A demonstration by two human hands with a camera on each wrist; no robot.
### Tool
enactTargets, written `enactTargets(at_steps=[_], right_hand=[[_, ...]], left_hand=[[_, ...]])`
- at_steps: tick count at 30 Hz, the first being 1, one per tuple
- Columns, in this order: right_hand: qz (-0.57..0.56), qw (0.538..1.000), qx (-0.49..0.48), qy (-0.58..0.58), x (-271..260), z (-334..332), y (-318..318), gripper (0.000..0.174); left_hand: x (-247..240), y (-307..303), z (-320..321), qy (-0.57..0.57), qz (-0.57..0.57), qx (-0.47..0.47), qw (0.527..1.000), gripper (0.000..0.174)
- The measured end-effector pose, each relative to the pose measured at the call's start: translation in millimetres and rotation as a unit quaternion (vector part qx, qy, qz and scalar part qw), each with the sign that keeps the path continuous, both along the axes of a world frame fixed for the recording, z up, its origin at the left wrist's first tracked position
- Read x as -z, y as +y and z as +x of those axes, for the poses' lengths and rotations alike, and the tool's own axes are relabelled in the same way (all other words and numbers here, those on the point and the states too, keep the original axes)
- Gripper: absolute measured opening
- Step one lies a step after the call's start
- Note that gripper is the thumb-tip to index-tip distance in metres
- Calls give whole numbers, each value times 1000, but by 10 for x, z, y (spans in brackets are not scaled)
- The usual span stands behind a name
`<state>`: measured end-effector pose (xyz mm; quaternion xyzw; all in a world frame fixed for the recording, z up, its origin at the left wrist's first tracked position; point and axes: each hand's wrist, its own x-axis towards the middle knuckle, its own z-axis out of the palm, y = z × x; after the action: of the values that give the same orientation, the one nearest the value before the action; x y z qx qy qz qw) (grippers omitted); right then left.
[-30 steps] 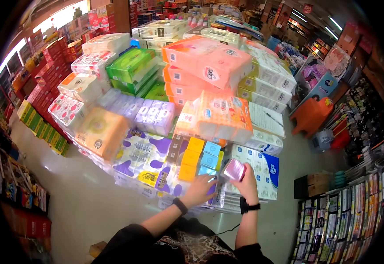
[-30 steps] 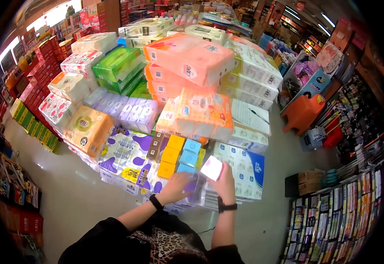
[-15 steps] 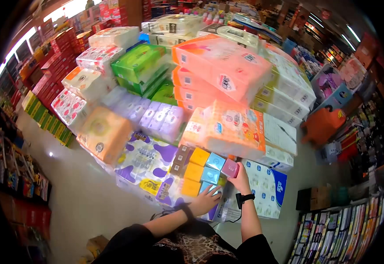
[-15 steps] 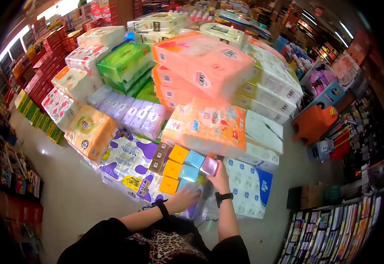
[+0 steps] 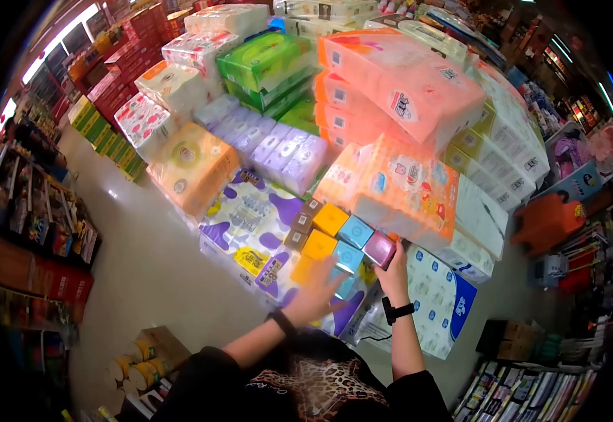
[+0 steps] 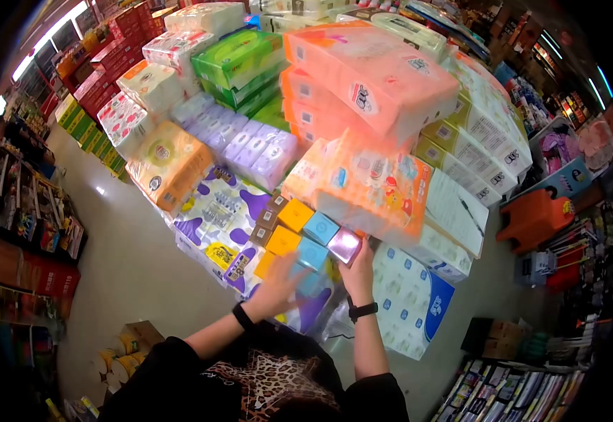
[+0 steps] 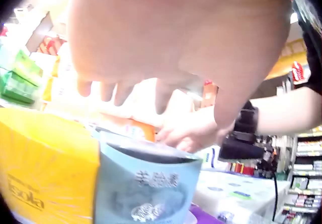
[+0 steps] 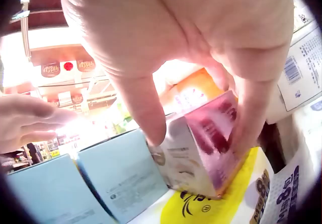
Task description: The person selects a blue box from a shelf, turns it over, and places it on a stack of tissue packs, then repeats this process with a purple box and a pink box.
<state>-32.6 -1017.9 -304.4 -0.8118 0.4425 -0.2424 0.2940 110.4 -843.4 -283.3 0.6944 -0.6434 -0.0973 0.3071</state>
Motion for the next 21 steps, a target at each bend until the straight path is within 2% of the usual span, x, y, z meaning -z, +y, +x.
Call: enactTargets(at_steps=[2,4,7,9,10,13,14,15,18,21], right_hand=[[-66,997,13,40,-223,41,116,71],[-92,995,-30,27,-262,95,186,70],[-106,986,-113,69,-189,176,211,66],[-116,973,-166,114,-194,295,263,68],[-110,968,-172,147,-154,335,287,81],[-119,955,-165,216,-63,404,398,95],[-107,954,-165,228,-6,398,383,103],[-96,955,-164,230,-18,395,380,102],[-93,955,-164,229,-45,400,374,102],[-88,956,-163,227,-71,400,390,102]], left_hand=[[44,-14,226,18,32,-111,993,74],[136,-72,605,86,-16,-151,985,71],[-36,-241,1141,331,52,-144,931,66],[195,-391,1451,331,68,-163,927,67],[241,-468,1540,331,75,-174,924,67],[284,-584,1703,404,124,-54,905,75],[436,-593,1701,319,127,-75,936,79],[535,-616,1657,454,127,-38,881,73],[517,-603,1465,439,51,-49,896,67],[420,-591,1418,507,67,-64,857,66]])
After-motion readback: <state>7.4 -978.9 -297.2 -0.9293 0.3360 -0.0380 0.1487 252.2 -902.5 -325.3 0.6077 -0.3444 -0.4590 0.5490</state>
